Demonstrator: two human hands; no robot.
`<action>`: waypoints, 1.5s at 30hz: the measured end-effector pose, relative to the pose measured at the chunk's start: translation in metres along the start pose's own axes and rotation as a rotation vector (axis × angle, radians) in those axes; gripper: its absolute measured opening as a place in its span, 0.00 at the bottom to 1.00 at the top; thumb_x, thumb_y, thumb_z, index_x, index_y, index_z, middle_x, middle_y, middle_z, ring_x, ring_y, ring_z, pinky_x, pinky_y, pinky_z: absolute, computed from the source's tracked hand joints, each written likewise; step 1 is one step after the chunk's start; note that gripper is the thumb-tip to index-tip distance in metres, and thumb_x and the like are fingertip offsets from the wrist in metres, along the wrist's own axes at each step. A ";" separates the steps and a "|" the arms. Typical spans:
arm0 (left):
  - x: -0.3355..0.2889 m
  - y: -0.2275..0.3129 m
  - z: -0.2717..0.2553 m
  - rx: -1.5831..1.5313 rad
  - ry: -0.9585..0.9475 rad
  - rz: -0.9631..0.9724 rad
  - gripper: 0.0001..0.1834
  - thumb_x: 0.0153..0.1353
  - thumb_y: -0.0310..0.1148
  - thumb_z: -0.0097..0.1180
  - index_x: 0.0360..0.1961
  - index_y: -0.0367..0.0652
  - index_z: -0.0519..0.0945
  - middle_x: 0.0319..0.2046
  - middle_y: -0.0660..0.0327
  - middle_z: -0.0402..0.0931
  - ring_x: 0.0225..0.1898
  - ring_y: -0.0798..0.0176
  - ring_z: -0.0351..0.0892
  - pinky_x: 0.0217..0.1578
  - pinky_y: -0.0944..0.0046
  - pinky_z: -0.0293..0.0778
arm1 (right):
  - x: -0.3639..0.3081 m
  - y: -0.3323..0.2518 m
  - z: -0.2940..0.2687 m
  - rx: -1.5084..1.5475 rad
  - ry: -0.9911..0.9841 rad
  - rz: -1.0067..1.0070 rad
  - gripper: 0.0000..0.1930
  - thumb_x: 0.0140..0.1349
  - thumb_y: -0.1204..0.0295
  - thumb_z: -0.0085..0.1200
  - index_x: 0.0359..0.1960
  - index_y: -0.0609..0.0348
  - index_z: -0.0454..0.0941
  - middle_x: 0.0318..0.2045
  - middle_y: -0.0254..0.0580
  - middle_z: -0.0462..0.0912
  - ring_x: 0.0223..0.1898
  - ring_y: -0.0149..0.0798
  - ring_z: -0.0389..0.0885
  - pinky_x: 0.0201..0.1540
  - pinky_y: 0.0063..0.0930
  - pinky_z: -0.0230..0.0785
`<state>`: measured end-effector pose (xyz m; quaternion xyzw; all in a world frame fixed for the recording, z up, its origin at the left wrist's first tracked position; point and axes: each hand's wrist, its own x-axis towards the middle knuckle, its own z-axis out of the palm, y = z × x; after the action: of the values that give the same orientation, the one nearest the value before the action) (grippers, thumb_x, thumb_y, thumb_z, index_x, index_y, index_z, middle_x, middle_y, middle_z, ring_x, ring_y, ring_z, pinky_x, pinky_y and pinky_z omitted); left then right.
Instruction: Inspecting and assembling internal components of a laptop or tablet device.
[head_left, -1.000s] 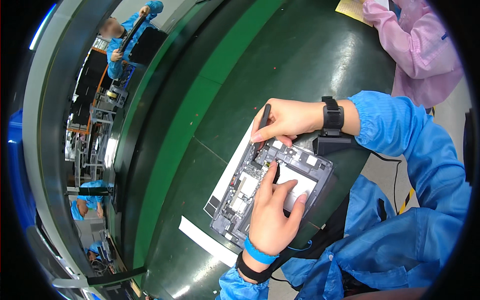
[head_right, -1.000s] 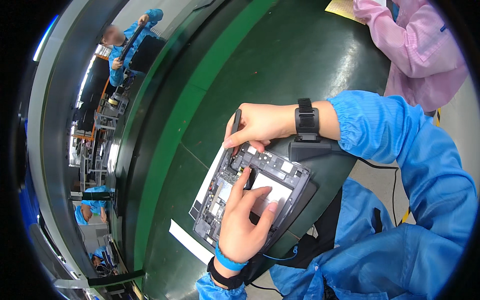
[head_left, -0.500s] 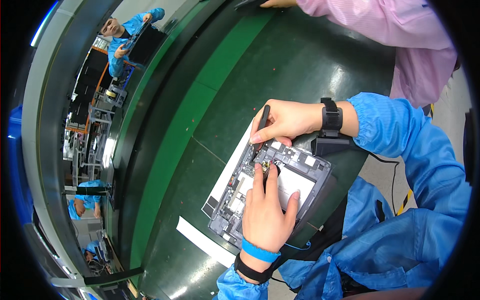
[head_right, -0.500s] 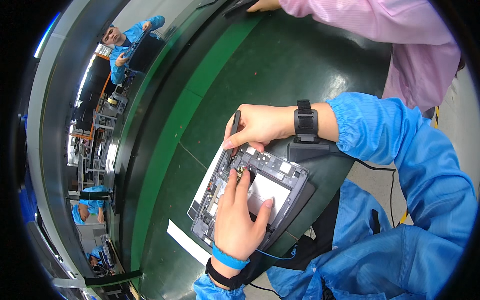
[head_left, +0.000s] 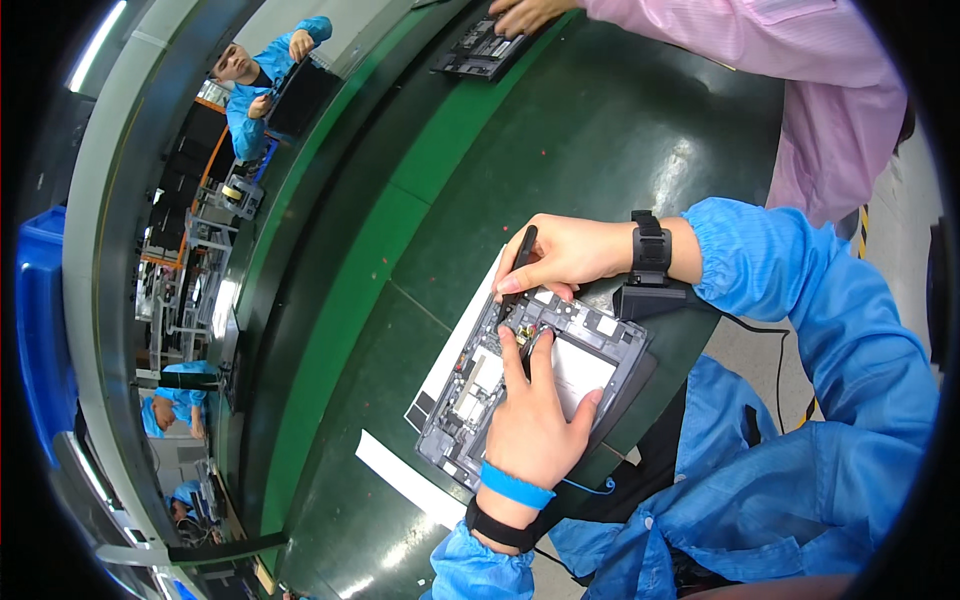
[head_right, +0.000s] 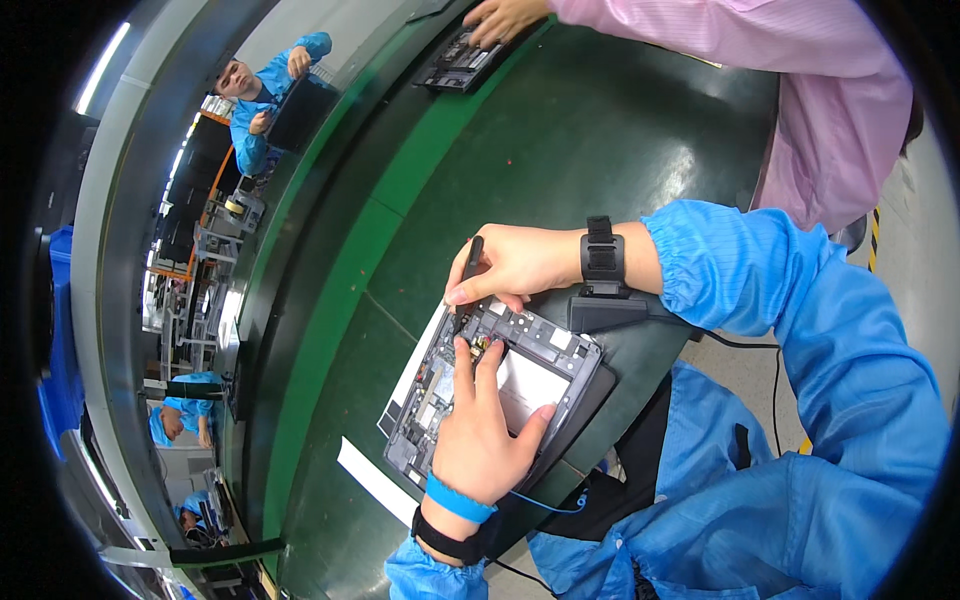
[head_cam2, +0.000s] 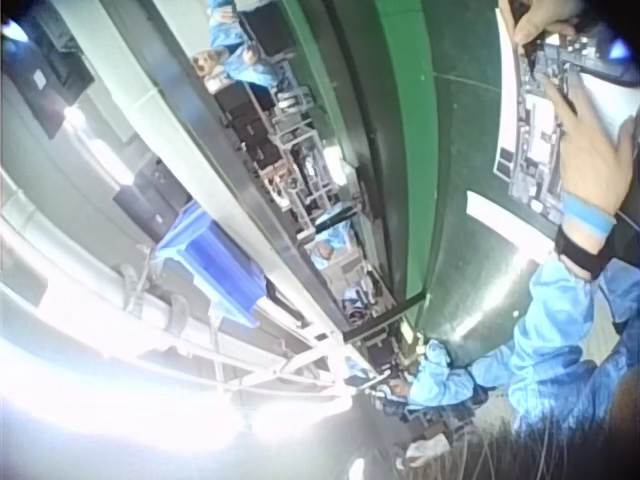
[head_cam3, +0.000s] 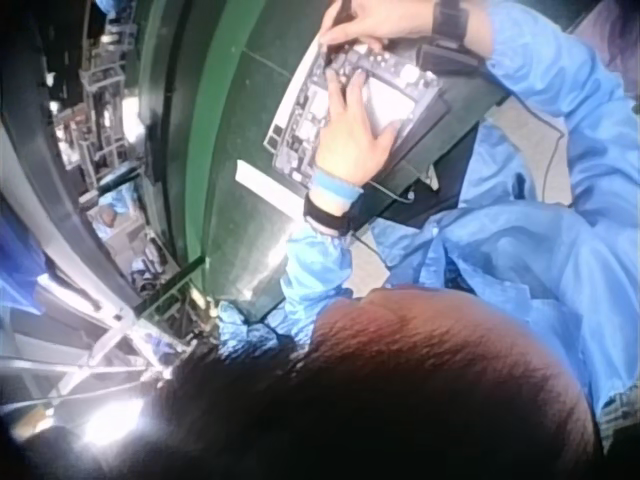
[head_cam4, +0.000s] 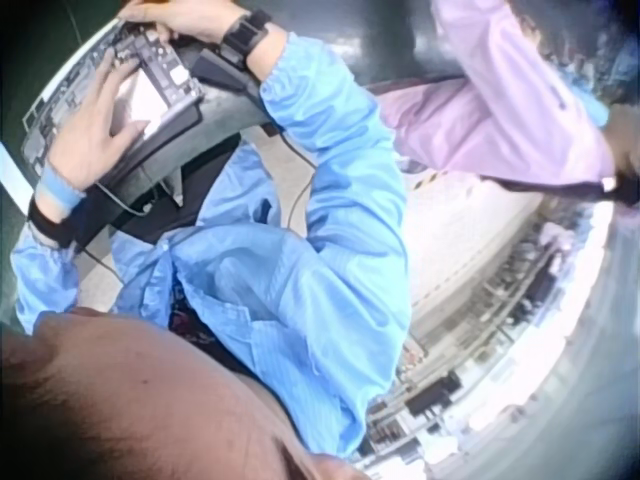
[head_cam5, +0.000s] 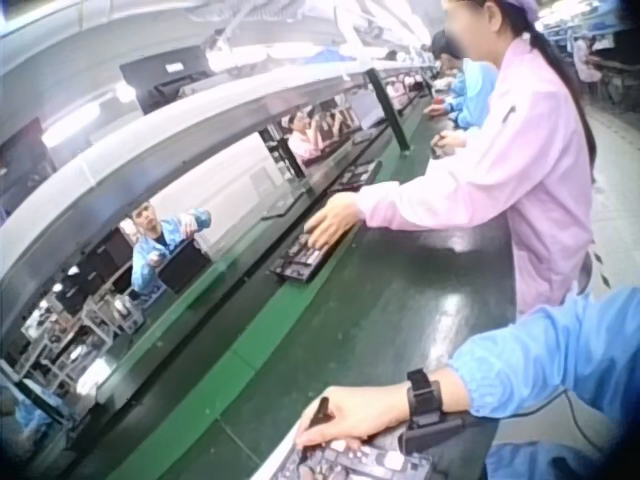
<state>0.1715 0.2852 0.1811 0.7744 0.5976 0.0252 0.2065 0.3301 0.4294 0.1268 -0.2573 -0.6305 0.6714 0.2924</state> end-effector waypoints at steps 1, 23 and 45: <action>0.001 -0.002 0.000 0.004 0.003 0.019 0.40 0.53 0.44 0.63 0.63 0.41 0.59 0.65 0.31 0.48 0.43 0.29 0.77 0.41 0.48 0.79 | -0.001 -0.001 0.000 -0.008 0.002 0.030 0.15 0.63 0.65 0.57 0.42 0.66 0.81 0.33 0.40 0.84 0.12 0.22 0.69 0.14 0.17 0.60; -0.092 0.003 -0.025 -0.362 0.216 0.053 0.32 0.54 0.34 0.65 0.59 0.37 0.69 0.63 0.45 0.62 0.46 0.54 0.80 0.43 0.59 0.77 | -0.045 -0.021 -0.020 0.118 0.240 -0.099 0.17 0.69 0.60 0.47 0.43 0.63 0.77 0.19 0.37 0.80 0.23 0.26 0.79 0.23 0.19 0.67; -0.174 -0.039 0.106 -1.160 0.860 -0.081 0.22 0.58 0.17 0.46 0.56 0.28 0.68 0.68 0.40 0.50 0.68 0.51 0.55 0.64 0.56 0.54 | -0.129 -0.012 0.089 0.182 0.471 -0.258 0.23 0.67 0.77 0.44 0.64 0.61 0.62 0.58 0.42 0.71 0.58 0.35 0.70 0.61 0.29 0.62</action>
<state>0.1165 0.0995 0.1064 0.4392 0.5446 0.6329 0.3316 0.3571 0.2751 0.1418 -0.2967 -0.5097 0.6042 0.5358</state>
